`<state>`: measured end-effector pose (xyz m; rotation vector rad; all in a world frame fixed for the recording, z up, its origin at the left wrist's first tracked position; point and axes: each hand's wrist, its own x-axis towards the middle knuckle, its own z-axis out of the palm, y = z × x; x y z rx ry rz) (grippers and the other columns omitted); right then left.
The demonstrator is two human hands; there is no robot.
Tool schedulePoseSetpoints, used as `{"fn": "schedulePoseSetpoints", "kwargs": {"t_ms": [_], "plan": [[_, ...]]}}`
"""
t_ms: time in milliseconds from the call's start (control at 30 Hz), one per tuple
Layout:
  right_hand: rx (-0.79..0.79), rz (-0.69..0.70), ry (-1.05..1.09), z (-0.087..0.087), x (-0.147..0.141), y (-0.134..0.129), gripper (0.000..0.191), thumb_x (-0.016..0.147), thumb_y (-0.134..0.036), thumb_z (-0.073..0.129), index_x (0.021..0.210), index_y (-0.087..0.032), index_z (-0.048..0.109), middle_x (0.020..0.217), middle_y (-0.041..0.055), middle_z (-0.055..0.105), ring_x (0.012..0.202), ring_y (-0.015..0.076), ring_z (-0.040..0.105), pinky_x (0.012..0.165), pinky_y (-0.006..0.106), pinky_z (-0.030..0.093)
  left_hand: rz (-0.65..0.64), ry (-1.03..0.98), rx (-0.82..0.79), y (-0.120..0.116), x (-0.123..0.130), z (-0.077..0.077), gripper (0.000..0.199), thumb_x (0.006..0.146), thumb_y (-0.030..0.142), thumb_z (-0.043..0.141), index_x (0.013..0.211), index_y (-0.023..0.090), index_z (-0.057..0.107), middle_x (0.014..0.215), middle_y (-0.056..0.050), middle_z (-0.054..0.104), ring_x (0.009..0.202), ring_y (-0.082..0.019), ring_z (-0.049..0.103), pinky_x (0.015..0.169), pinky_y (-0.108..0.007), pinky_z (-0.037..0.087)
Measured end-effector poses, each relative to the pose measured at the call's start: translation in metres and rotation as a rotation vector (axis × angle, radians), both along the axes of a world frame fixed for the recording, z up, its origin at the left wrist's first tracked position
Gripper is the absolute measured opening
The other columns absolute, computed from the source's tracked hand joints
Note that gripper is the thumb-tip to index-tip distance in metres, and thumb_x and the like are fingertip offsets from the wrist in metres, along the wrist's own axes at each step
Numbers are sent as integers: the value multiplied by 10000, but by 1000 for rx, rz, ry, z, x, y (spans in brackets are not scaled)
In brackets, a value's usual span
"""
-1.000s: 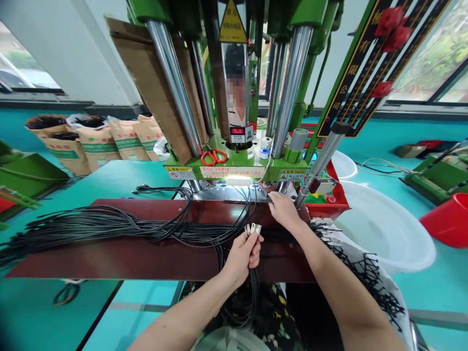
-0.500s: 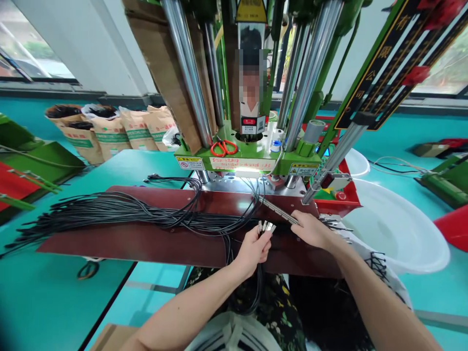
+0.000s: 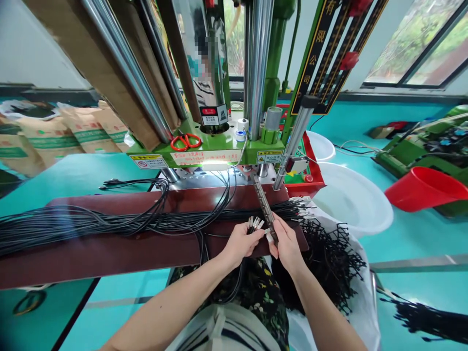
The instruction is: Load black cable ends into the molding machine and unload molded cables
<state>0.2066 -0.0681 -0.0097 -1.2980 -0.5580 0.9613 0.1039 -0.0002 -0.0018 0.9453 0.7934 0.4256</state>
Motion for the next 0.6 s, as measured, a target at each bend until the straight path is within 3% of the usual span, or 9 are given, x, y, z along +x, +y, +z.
{"fn": "schedulePoseSetpoints", "kwargs": {"t_ms": [333,500,600], "plan": [[-62,-34,-148,-1,-4,-3,484,821,-424,468,1226,-159,465,385,-86,409,268,48,300,262,162,238,-43,-63,-6,1,-2,0,313,610,385,655,680,169,440,381,107,318,288,-13,211,303,-153,118],[-155,-35,-259,7,-10,-3,537,786,-452,503,1236,-161,469,465,-60,457,318,46,349,276,157,267,-3,-42,152,-1,-3,-9,255,669,365,597,654,160,446,412,82,368,314,-20,265,315,-155,179],[-134,-47,-184,8,-8,-2,528,780,-444,515,1219,-151,482,464,-61,457,306,40,329,271,157,248,23,-56,285,4,-6,-10,261,707,379,559,637,149,459,463,48,436,374,-40,370,365,-160,278]]}}
